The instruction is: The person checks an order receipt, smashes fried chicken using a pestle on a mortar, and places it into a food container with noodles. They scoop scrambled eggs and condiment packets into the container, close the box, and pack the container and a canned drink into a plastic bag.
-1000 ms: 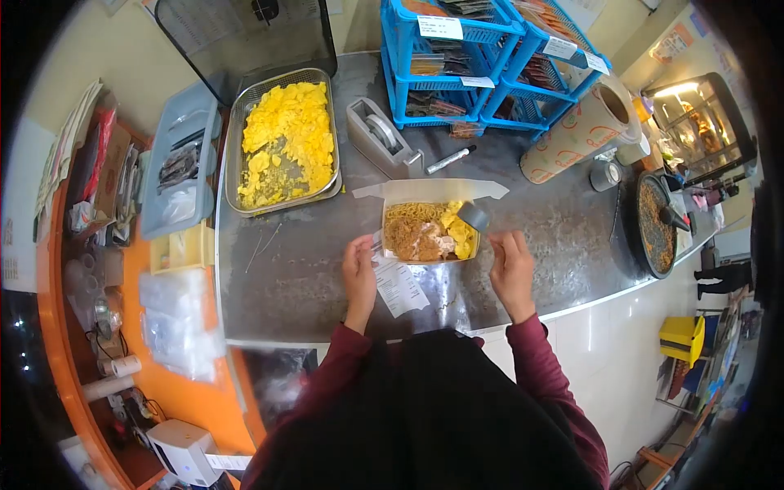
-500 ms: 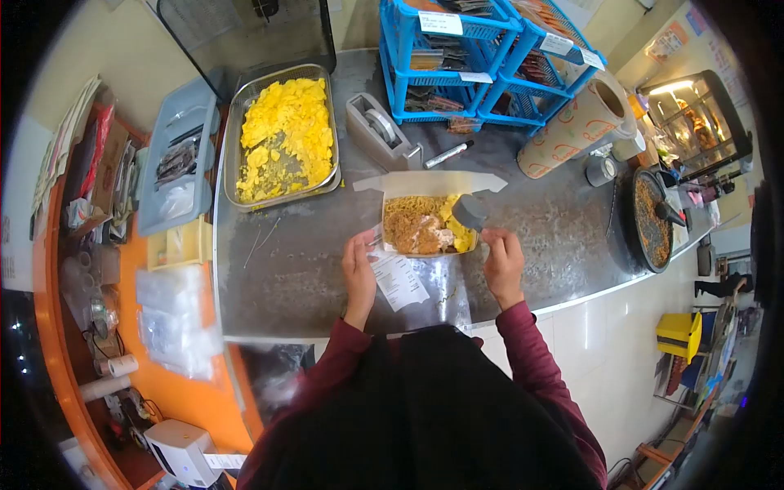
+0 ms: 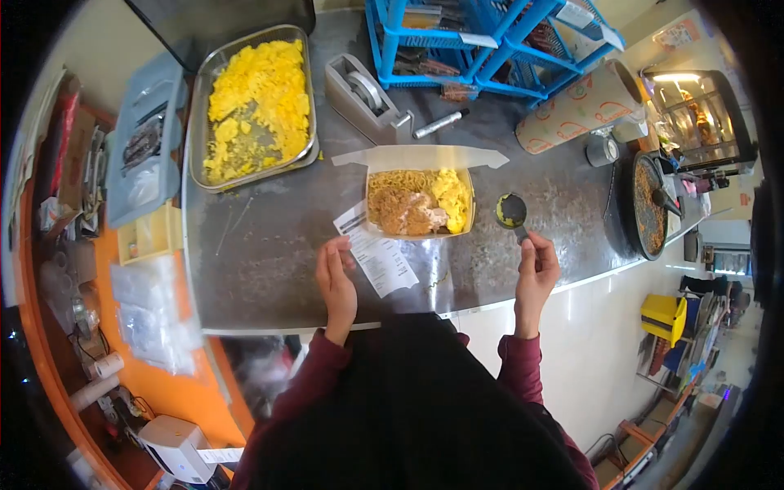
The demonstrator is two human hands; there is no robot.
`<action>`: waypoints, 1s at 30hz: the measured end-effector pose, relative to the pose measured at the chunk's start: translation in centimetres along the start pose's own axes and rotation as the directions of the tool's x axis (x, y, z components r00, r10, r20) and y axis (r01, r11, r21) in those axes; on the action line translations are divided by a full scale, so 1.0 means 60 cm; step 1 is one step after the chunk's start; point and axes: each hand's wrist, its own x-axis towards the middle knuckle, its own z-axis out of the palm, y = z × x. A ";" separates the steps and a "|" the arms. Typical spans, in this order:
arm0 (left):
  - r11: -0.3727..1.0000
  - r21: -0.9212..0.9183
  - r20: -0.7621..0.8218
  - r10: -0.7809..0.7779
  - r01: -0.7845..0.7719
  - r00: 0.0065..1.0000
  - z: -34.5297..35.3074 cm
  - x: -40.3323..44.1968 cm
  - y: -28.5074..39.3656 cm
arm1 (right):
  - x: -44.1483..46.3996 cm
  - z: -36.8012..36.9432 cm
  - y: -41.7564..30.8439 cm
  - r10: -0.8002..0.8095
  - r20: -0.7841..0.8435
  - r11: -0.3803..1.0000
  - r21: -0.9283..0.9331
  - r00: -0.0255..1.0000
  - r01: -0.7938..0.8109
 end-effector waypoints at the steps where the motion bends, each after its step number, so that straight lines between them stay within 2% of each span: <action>1: 1.000 -0.003 0.022 -0.004 0.005 1.000 0.005 -0.017 0.005 | -0.002 -0.003 -0.016 0.084 0.010 0.996 0.031 0.996 -0.084; 4: 0.994 0.055 0.329 -0.111 0.098 0.938 0.028 -0.082 0.033 | 0.015 -0.014 -0.009 0.154 0.087 0.980 0.112 0.984 -0.163; 6: 0.996 0.091 0.663 -0.050 -0.014 0.747 0.053 -0.119 0.031 | 0.033 -0.022 -0.012 0.163 0.142 0.982 0.075 0.976 -0.175; 8: 0.981 0.126 0.871 -0.180 0.148 0.457 0.076 -0.154 0.048 | 0.052 -0.031 -0.021 0.164 0.195 0.985 0.023 0.967 -0.172; 9: 0.981 0.142 0.925 -0.179 0.132 0.335 0.080 -0.169 0.040 | 0.062 -0.037 -0.018 0.130 0.231 0.991 -0.057 0.964 -0.120; 11: 0.983 0.157 0.983 -0.165 0.096 0.077 0.081 -0.197 0.025 | 0.078 -0.029 -0.018 0.031 0.290 0.997 -0.077 0.957 -0.009; 13: 0.981 0.184 0.983 -0.183 0.055 -0.013 0.076 -0.222 0.005 | 0.091 -0.025 -0.021 0.000 0.327 0.983 -0.176 0.945 0.060; 14: 0.981 0.193 0.980 -0.191 0.029 -0.058 0.075 -0.231 -0.004 | 0.099 -0.020 -0.025 -0.059 0.371 0.953 -0.255 0.927 0.163; 16: 0.979 0.204 0.977 -0.201 0.027 -0.071 0.078 -0.241 -0.014 | 0.119 -0.008 -0.033 -0.167 0.469 0.846 -0.384 0.867 0.370; 17: 0.980 0.196 0.979 -0.194 0.020 -0.064 0.080 -0.246 -0.019 | 0.131 -0.001 -0.033 -0.281 0.536 0.745 -0.401 0.797 0.532; 20: 0.983 0.184 0.982 -0.184 -0.005 -0.039 0.084 -0.269 -0.033 | 0.154 0.011 -0.044 -0.331 0.685 0.556 -0.414 0.649 0.721; 24: 0.985 0.170 0.985 -0.170 0.014 -0.005 0.089 -0.285 -0.045 | 0.165 0.024 -0.054 -0.328 0.765 0.554 -0.319 0.553 0.769; 27: 0.974 0.226 0.972 -0.223 0.030 -0.066 0.099 -0.282 -0.043 | 0.156 0.038 -0.056 -0.257 0.833 0.502 -0.318 0.490 0.804; 30: 0.983 0.181 0.983 -0.181 0.029 -0.003 0.102 -0.292 -0.050 | 0.151 0.048 -0.060 -0.250 0.854 0.372 -0.351 0.457 0.859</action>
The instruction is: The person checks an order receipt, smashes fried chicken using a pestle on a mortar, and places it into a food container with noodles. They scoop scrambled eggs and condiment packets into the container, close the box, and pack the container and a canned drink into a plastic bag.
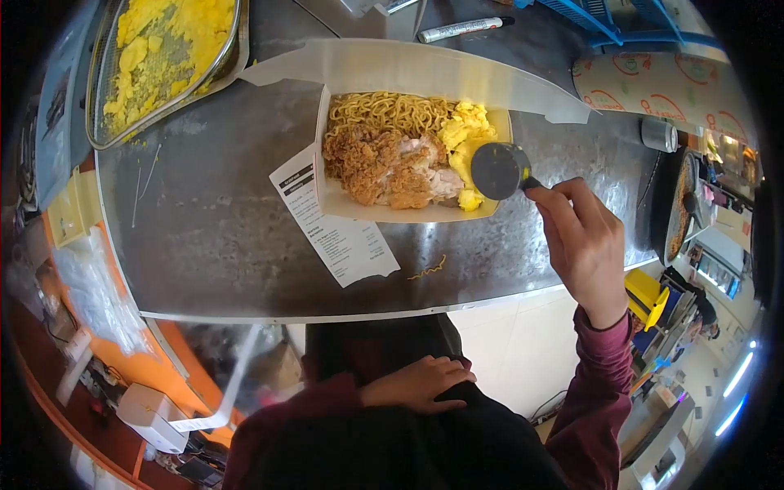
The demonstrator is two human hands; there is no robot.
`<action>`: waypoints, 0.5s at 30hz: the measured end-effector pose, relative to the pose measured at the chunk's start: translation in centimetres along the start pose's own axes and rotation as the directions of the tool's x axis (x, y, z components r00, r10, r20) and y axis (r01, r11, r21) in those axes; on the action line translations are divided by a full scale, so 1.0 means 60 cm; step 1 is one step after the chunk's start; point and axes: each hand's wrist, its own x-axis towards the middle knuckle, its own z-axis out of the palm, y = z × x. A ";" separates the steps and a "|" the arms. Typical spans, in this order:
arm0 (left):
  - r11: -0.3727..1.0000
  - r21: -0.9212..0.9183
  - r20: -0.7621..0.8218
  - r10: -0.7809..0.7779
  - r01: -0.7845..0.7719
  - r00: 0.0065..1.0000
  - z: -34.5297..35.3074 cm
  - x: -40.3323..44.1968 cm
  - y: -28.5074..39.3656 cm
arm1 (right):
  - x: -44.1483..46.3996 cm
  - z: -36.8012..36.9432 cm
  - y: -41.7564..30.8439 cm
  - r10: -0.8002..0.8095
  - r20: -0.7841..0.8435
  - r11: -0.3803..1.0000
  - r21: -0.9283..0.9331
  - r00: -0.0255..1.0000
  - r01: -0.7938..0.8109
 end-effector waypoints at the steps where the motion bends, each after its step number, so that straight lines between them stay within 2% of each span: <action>1: 1.000 0.003 -0.021 0.016 -0.016 1.000 0.002 0.001 -0.002 | 0.005 -0.005 -0.003 -0.014 0.007 1.000 -0.027 1.000 0.014; 3: 0.999 0.008 -0.058 0.049 -0.048 0.997 0.006 0.003 -0.004 | 0.016 -0.030 -0.008 -0.037 0.023 0.996 -0.083 0.999 0.039; 6: 0.998 0.029 -0.095 0.066 -0.063 0.993 0.007 0.008 -0.005 | 0.032 -0.056 0.002 0.004 0.029 0.998 0.056 1.000 -0.006; 10: 0.999 0.022 -0.062 0.040 -0.038 0.997 0.004 0.019 -0.001 | 0.049 -0.080 0.026 0.067 0.063 0.930 0.358 0.996 -0.085; 11: 0.999 0.023 -0.068 0.045 -0.043 0.997 0.004 0.022 -0.001 | 0.051 -0.083 0.024 0.162 0.119 0.874 0.443 0.980 -0.198; 14: 0.999 0.015 -0.095 0.051 -0.050 0.994 0.003 0.028 0.002 | 0.056 -0.084 0.030 0.217 0.158 0.861 0.434 0.963 -0.265; 15: 0.999 0.011 -0.106 0.052 -0.051 0.993 0.001 0.030 0.002 | 0.058 -0.084 0.031 0.190 0.170 0.876 0.416 0.967 -0.245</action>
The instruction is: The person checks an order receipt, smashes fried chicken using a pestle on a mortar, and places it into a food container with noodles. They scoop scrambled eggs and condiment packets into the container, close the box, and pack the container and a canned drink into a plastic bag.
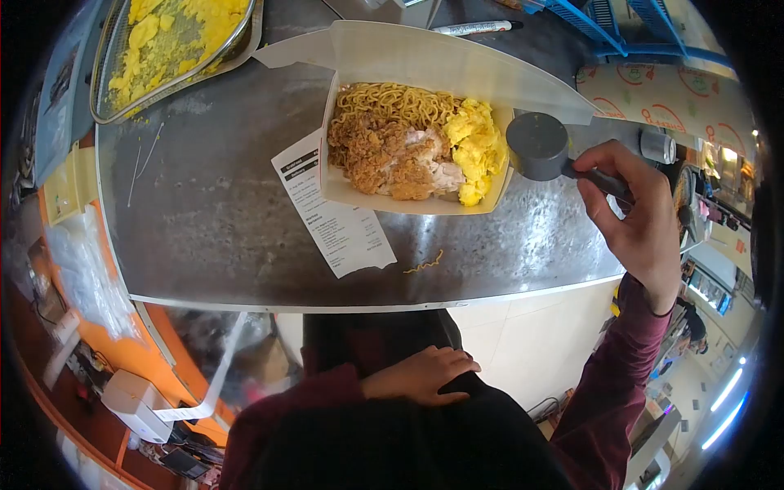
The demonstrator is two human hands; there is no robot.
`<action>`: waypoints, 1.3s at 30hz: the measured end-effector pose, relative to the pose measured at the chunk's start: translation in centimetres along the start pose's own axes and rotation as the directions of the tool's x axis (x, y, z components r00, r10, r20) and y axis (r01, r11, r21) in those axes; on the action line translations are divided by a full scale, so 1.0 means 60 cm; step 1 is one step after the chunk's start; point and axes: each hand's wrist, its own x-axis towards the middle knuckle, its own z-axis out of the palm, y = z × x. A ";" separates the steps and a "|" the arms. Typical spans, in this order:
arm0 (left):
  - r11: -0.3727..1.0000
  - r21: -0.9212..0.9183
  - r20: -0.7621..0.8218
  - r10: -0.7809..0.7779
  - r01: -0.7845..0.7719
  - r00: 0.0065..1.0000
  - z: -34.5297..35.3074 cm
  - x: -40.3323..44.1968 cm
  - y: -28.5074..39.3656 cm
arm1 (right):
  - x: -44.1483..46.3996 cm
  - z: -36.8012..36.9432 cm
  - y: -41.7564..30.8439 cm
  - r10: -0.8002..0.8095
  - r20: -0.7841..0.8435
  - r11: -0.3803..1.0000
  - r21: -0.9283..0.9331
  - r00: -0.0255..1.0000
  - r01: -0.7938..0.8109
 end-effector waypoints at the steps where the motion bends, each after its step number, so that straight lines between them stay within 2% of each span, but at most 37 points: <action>1: 1.000 -0.001 -0.007 0.002 -0.002 1.000 -0.001 0.003 0.001 | 0.002 -0.001 0.000 -0.020 0.024 1.000 -0.023 1.000 0.020; 2: 1.000 -0.001 -0.015 0.004 -0.004 1.000 -0.003 0.007 0.002 | 0.005 -0.003 0.001 -0.040 0.047 0.998 -0.045 0.998 0.042; 5: 0.999 -0.032 -0.026 0.006 -0.007 1.000 -0.003 0.018 0.002 | 0.017 0.007 0.003 -0.242 0.126 0.960 -0.112 0.962 0.256; 6: 0.999 -0.046 -0.028 0.008 -0.009 1.000 -0.004 0.022 0.002 | 0.019 0.008 -0.005 -0.196 0.211 0.962 -0.148 0.958 0.229; 9: 0.995 -0.090 -0.059 0.028 -0.033 0.998 -0.009 0.034 0.006 | 0.030 0.012 -0.020 -0.205 0.315 0.872 -0.370 0.927 0.319; 12: 0.980 -0.188 -0.168 0.036 -0.068 0.985 -0.023 0.053 0.007 | 0.049 0.005 -0.015 -0.309 0.273 0.844 -0.363 0.911 0.395; 15: 0.952 -0.300 -0.283 -0.027 -0.062 0.959 -0.047 0.074 0.034 | 0.063 -0.020 -0.026 -0.220 0.331 0.933 -0.202 0.918 0.297; 16: 0.958 -0.277 -0.319 -0.021 -0.072 0.948 -0.055 0.079 0.042 | 0.064 -0.027 -0.039 -0.180 0.377 0.953 -0.161 0.908 0.256; 19: 0.953 -0.256 -0.467 0.022 -0.159 0.884 -0.051 0.103 0.047 | 0.063 -0.012 -0.021 -0.371 0.388 0.814 -0.301 0.844 0.496; 26: 0.883 -0.429 -0.546 -0.085 -0.191 0.834 -0.044 0.141 0.036 | 0.076 0.005 -0.021 -0.494 0.400 0.678 -0.377 0.772 0.630; 29: 0.736 -0.566 -0.631 -0.097 -0.372 0.769 -0.043 0.168 0.013 | 0.074 0.009 -0.020 -0.513 0.413 0.668 -0.358 0.752 0.652; 30: 0.730 -0.589 -0.620 -0.134 -0.346 0.773 -0.053 0.173 0.015 | 0.076 0.011 -0.015 -0.519 0.422 0.662 -0.351 0.743 0.662; 33: 0.624 -0.669 -0.647 -0.220 -0.404 0.730 -0.082 0.190 0.021 | 0.077 0.011 -0.008 -0.529 0.475 0.615 -0.356 0.703 0.704; 34: 0.593 -0.667 -0.668 -0.206 -0.451 0.716 -0.092 0.195 0.023 | 0.077 0.009 -0.007 -0.530 0.497 0.593 -0.362 0.687 0.719; 37: 0.374 -0.708 -0.701 -0.275 -0.598 0.658 -0.118 0.211 0.037 | 0.077 0.010 -0.004 -0.573 0.525 0.540 -0.337 0.630 0.771; 39: 0.274 -0.681 -0.732 -0.232 -0.679 0.641 -0.128 0.214 0.043 | 0.081 0.015 -0.009 -0.548 0.577 0.490 -0.365 0.605 0.792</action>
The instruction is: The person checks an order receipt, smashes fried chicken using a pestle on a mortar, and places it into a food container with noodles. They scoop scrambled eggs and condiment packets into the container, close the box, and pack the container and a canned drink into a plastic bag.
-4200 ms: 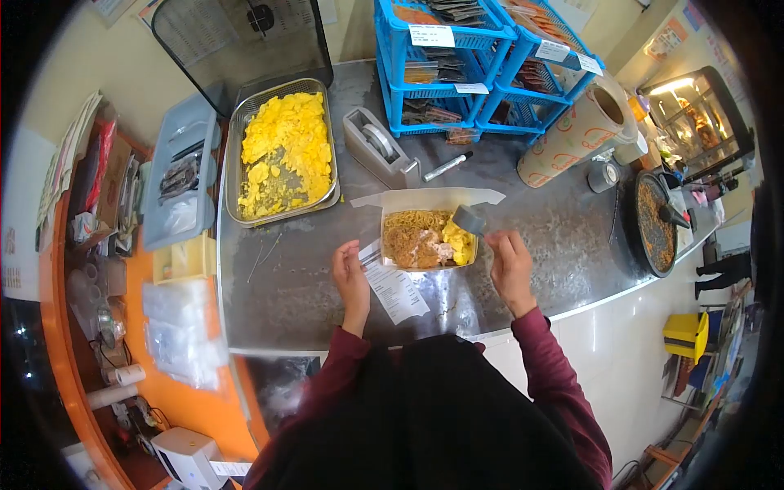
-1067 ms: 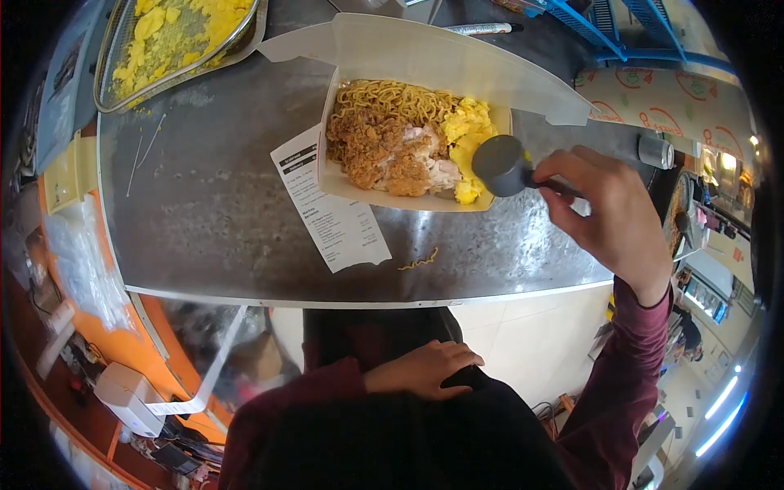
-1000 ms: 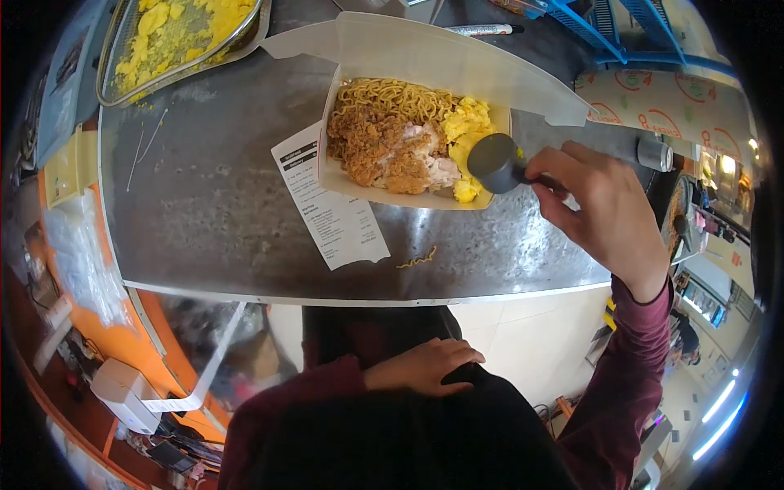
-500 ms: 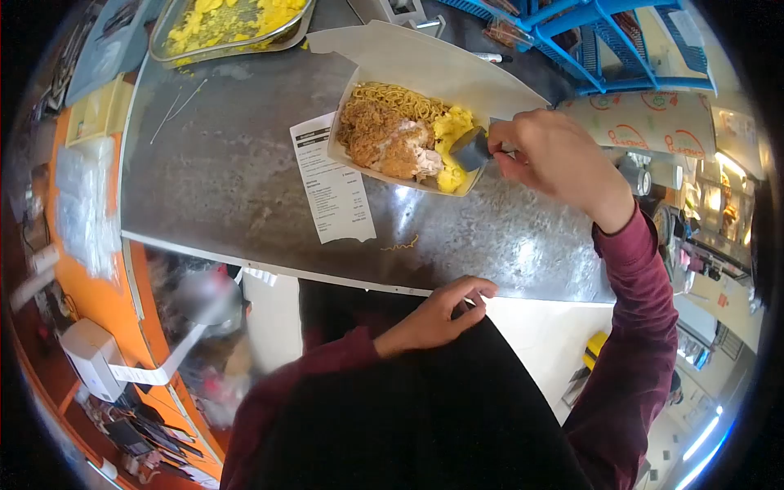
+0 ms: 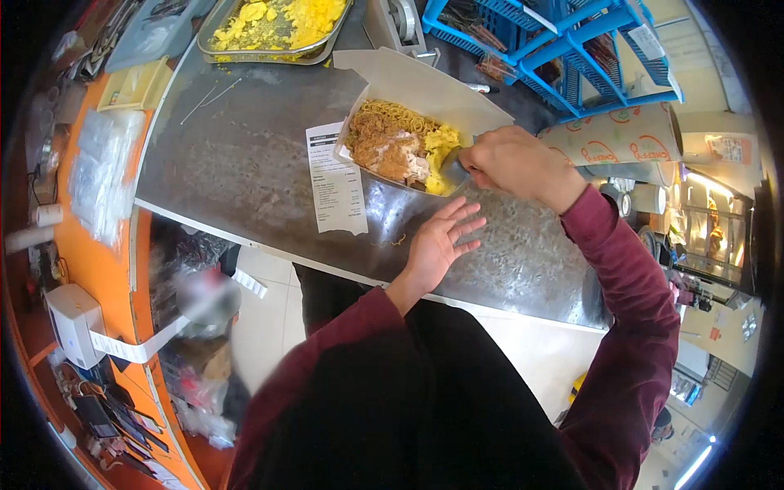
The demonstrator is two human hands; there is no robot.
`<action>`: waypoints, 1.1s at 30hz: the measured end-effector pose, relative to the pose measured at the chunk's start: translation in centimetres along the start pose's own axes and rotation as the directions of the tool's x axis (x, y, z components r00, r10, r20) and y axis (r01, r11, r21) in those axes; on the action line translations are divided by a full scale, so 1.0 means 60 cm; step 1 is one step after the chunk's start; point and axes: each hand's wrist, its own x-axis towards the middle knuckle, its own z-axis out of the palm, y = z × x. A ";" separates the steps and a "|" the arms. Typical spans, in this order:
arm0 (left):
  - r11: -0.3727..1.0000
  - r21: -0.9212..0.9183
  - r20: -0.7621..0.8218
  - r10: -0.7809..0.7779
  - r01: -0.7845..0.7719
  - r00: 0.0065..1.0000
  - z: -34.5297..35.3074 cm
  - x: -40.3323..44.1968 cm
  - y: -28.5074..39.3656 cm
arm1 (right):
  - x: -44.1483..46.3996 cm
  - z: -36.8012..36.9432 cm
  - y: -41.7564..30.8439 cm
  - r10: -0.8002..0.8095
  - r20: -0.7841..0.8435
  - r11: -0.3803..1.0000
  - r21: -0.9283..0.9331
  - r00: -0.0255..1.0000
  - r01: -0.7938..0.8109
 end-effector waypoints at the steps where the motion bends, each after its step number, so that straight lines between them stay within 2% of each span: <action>1: 0.999 -0.046 0.017 0.023 -0.022 1.000 0.004 0.003 0.003 | 0.005 -0.001 -0.001 -0.010 0.028 1.000 -0.026 1.000 0.011; 5: 0.978 -0.203 0.135 0.079 -0.051 0.988 -0.001 0.014 0.012 | 0.035 -0.019 0.005 -0.011 0.166 0.998 -0.063 0.986 0.021; 7: 0.974 -0.224 0.124 0.070 -0.040 0.990 0.004 0.013 0.014 | 0.054 -0.041 0.008 0.020 0.238 0.999 -0.046 0.971 -0.010; 10: 0.963 -0.269 0.120 0.061 -0.026 0.991 0.008 0.009 0.017 | 0.069 -0.044 0.023 -0.039 0.256 0.993 0.118 0.966 0.009; 13: 0.948 -0.318 0.136 0.063 -0.016 0.989 0.009 0.010 0.018 | 0.065 -0.039 0.031 -0.048 0.239 0.988 0.153 0.970 0.011; 16: 0.946 -0.324 0.136 0.061 -0.014 0.989 0.005 0.011 0.018 | 0.056 -0.032 0.054 -0.039 0.200 0.944 0.327 0.979 -0.029; 19: 0.958 -0.286 0.139 0.054 -0.012 0.989 0.002 0.011 0.018 | 0.042 -0.012 0.077 -0.012 0.183 0.837 0.539 0.983 -0.090; 21: 0.968 -0.249 0.151 0.036 0.003 0.988 -0.002 0.010 0.019 | 0.029 0.010 0.089 0.008 0.088 0.750 0.658 0.996 -0.064; 22: 0.973 -0.229 0.160 0.021 0.017 0.987 -0.006 0.010 0.020 | 0.021 0.021 0.093 0.020 0.039 0.701 0.712 0.999 -0.042; 23: 0.978 -0.207 0.168 0.007 0.028 0.986 -0.010 0.009 0.022 | 0.010 0.033 0.095 0.084 0.049 0.614 0.784 0.995 -0.091; 25: 0.994 0.013 0.106 -0.112 0.112 0.988 -0.021 -0.001 0.023 | -0.010 0.049 0.089 0.187 0.078 0.416 0.897 0.979 -0.151; 26: 0.981 0.124 0.061 -0.159 0.150 0.985 -0.027 -0.010 0.034 | -0.020 0.043 0.079 0.191 0.069 0.386 0.912 0.979 -0.139; 27: 0.937 0.315 0.048 -0.173 0.149 0.984 -0.031 -0.029 0.058 | -0.033 0.031 0.056 0.292 0.094 0.361 0.911 0.952 -0.201; 29: 0.743 0.653 0.011 -0.205 0.148 0.979 -0.032 -0.075 0.130 | -0.052 0.012 0.000 0.471 0.135 0.097 0.974 0.871 -0.204; 30: 0.657 0.752 -0.038 -0.043 0.057 0.998 -0.029 -0.092 0.184 | -0.053 0.014 -0.024 0.515 0.157 -0.023 0.985 0.842 -0.170; 31: 0.534 0.842 -0.022 0.169 -0.073 0.985 -0.016 -0.117 0.256 | -0.052 0.015 -0.047 0.555 0.188 -0.144 0.981 0.810 -0.129; 32: 0.354 0.929 -0.047 0.395 -0.105 0.917 -0.043 -0.113 0.321 | -0.048 0.012 -0.074 0.564 0.186 -0.238 0.970 0.805 -0.057; 33: 0.013 0.975 0.164 0.628 -0.221 0.761 -0.068 -0.101 0.388 | -0.040 0.007 -0.104 0.571 0.187 -0.330 0.944 0.799 0.015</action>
